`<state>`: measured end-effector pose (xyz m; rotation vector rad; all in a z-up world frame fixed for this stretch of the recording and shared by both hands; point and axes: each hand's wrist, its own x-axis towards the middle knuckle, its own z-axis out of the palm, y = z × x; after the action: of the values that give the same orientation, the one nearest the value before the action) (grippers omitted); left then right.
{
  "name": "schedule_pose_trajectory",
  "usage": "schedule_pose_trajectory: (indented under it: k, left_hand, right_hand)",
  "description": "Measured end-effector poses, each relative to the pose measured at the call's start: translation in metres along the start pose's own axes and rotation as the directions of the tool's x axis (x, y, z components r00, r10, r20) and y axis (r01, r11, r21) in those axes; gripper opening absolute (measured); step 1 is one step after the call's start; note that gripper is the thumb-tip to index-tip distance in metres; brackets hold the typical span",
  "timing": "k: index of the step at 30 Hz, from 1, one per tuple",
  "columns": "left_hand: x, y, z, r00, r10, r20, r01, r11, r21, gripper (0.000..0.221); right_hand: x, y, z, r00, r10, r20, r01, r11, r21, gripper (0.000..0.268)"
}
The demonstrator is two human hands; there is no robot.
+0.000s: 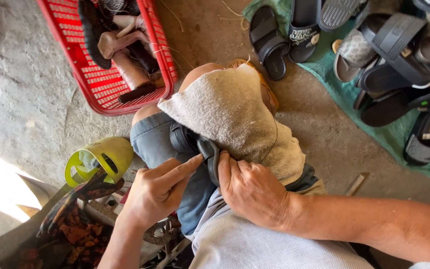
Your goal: Hand-stitching the sole of a black sandal using a needle and thread to repair it.
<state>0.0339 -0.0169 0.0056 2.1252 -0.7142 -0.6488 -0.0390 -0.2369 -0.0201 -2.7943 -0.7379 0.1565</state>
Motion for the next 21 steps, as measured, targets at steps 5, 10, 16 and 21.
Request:
schedule_pose_trajectory:
  k: [5,10,16,21]
  left_hand:
    - [-0.002,-0.003,0.029,0.980,-0.003,-0.200,-0.011,0.998,-0.069,0.032]
    - [-0.008,0.015,0.017,0.947,-0.026,-0.319,-0.007,0.995,-0.102,0.024]
    - [-0.038,0.004,0.029,0.961,-0.061,-0.271,0.120,0.971,0.206,0.012]
    - [-0.026,0.001,0.055,0.949,-0.145,-0.281,0.216,0.946,0.243,0.006]
  right_hand:
    - [0.014,0.006,-0.010,0.994,0.011,0.106,-0.020,0.996,0.083,0.039]
    - [0.007,0.025,-0.032,0.984,-0.029,0.173,-0.036,0.933,0.358,0.059]
    - [-0.020,0.123,-0.022,0.959,0.282,-0.021,-0.185,0.681,0.709,0.010]
    - [-0.004,0.094,-0.006,0.866,0.139,-0.480,-0.071,0.985,0.157,0.011]
